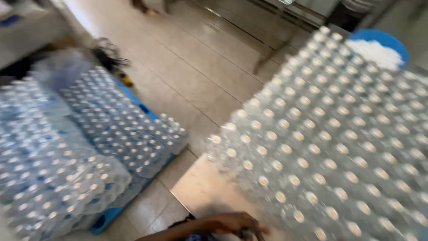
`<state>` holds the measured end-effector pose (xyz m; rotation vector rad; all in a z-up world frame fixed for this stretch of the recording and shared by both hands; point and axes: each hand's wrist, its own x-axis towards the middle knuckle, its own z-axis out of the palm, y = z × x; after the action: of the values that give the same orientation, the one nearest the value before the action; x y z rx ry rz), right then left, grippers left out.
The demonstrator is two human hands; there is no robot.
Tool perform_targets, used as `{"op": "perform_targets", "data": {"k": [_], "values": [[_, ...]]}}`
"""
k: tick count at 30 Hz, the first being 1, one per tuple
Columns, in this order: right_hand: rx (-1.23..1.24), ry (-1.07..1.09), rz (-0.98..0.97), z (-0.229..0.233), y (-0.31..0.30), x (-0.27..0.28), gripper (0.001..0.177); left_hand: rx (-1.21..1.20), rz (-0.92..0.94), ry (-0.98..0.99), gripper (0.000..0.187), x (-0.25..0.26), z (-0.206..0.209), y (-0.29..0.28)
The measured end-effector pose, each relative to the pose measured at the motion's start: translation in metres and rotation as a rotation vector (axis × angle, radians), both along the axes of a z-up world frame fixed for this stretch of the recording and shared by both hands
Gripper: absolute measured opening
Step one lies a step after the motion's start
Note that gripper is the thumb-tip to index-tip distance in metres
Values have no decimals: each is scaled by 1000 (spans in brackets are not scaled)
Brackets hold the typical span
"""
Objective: Applying small silver seals to the caps of water bottles arranged in a grid on a metal table
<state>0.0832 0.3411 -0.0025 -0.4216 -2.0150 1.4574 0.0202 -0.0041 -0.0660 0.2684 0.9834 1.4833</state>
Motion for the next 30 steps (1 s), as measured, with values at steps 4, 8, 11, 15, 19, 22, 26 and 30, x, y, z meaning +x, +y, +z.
{"op": "perform_targets", "data": {"k": [4, 8, 11, 15, 19, 22, 26, 30], "values": [[135, -118, -486, 18, 38, 71, 14, -49, -31, -199, 72, -12, 49, -8], [282, -147, -475, 44, 78, 75, 18, -228, 53, -144, 73, -18, 72, -10], [336, -228, -479, 45, 105, 70, 18, -270, 80, -121, 73, -23, 71, -8], [353, -190, -563, 33, 138, 87, 16, -305, 120, -184, 72, -13, 65, -6], [324, -242, -475, 22, 144, 99, 14, -283, 93, -148, 75, -7, 62, 2], [205, -249, -337, 18, 144, 101, 16, -269, 124, -179, 72, -5, 69, 14], [294, -277, -296, 1, 159, 124, 17, -182, 116, -116, 70, -1, 61, 25], [343, -380, -216, -32, 183, 147, 28, -51, 118, -158, 68, 14, 30, 24]]}}
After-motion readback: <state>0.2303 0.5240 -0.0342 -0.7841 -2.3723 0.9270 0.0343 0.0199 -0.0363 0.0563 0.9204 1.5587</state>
